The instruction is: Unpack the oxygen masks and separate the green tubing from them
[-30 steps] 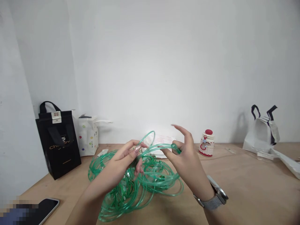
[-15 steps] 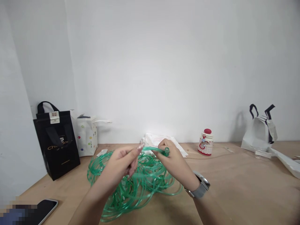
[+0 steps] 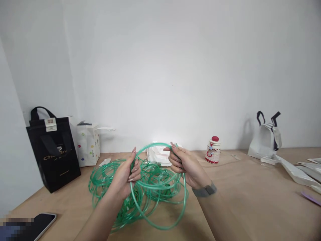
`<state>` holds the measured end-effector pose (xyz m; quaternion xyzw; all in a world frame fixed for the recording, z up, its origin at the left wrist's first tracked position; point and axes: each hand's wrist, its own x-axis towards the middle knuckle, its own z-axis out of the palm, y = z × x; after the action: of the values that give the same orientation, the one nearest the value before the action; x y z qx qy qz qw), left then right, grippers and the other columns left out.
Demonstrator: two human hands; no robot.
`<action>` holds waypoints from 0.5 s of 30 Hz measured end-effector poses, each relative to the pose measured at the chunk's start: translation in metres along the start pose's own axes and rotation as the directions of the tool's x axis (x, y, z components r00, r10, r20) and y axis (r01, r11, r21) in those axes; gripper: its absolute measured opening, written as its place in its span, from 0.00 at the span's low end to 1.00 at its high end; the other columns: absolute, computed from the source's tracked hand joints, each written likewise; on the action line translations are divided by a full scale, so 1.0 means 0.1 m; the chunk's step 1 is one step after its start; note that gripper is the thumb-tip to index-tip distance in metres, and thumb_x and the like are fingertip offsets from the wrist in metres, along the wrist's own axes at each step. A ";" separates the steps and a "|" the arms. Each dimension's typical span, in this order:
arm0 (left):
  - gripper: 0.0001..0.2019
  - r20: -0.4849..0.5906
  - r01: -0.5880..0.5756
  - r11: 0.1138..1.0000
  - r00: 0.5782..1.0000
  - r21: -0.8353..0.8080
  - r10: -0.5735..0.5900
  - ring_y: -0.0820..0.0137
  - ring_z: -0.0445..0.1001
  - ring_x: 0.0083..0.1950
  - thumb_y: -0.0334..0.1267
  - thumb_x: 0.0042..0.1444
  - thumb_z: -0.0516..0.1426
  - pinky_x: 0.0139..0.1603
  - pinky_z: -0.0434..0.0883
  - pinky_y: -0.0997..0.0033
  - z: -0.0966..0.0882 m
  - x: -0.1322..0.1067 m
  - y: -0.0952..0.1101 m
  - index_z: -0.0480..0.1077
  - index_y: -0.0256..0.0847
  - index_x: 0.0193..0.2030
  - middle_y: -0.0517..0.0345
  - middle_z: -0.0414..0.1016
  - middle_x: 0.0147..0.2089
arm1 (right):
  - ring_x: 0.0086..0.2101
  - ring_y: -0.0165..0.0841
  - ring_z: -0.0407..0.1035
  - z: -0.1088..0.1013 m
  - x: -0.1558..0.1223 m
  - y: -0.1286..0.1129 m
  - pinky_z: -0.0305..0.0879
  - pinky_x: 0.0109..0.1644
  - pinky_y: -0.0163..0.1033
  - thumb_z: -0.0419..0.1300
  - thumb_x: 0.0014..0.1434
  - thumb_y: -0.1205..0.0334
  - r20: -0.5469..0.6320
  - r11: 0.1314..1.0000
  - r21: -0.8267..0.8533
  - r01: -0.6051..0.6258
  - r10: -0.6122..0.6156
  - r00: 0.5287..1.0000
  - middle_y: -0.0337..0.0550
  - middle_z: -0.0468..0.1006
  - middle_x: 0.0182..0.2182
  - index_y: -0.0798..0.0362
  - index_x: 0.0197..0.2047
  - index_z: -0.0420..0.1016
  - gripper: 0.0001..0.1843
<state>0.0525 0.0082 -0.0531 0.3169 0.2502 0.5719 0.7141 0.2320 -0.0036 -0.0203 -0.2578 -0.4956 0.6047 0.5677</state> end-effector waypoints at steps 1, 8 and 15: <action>0.19 0.025 0.000 0.999 1.000 -0.043 0.001 0.85 0.51 0.13 0.48 0.54 0.57 0.11 0.54 0.86 0.01 -0.03 -0.06 0.60 0.37 0.20 0.71 0.54 0.14 | 0.15 0.19 0.37 -0.02 0.02 0.02 0.33 0.15 0.26 0.63 0.49 0.52 -0.058 0.999 0.034 0.041 -0.039 0.998 0.25 0.49 0.15 0.55 0.29 0.66 0.15; 0.13 0.078 -0.213 0.977 0.974 -0.004 0.213 0.81 0.63 0.19 0.41 0.49 0.62 0.27 0.69 0.81 0.04 -0.26 -0.19 0.66 0.37 0.23 0.69 0.61 0.14 | 0.13 0.18 0.38 -0.06 0.17 0.21 0.41 0.15 0.24 0.63 0.50 0.53 -0.045 0.957 0.274 -0.097 0.113 0.993 0.24 0.52 0.12 0.55 0.25 0.62 0.17; 0.24 0.034 -0.006 0.942 0.999 0.334 -0.006 0.85 0.41 0.07 0.58 0.52 0.53 0.12 0.59 0.82 -0.29 -0.17 0.01 0.69 0.36 0.23 0.76 0.45 0.04 | 0.12 0.17 0.37 0.02 0.03 0.17 0.42 0.15 0.26 0.61 0.53 0.58 0.175 0.969 0.136 -0.208 0.183 0.967 0.24 0.53 0.12 0.57 0.30 0.68 0.11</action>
<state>0.0271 -0.0038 -0.0715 0.4433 0.3311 0.5156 0.6542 0.2223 0.0009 -0.0337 -0.2113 -0.4638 0.7131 0.4813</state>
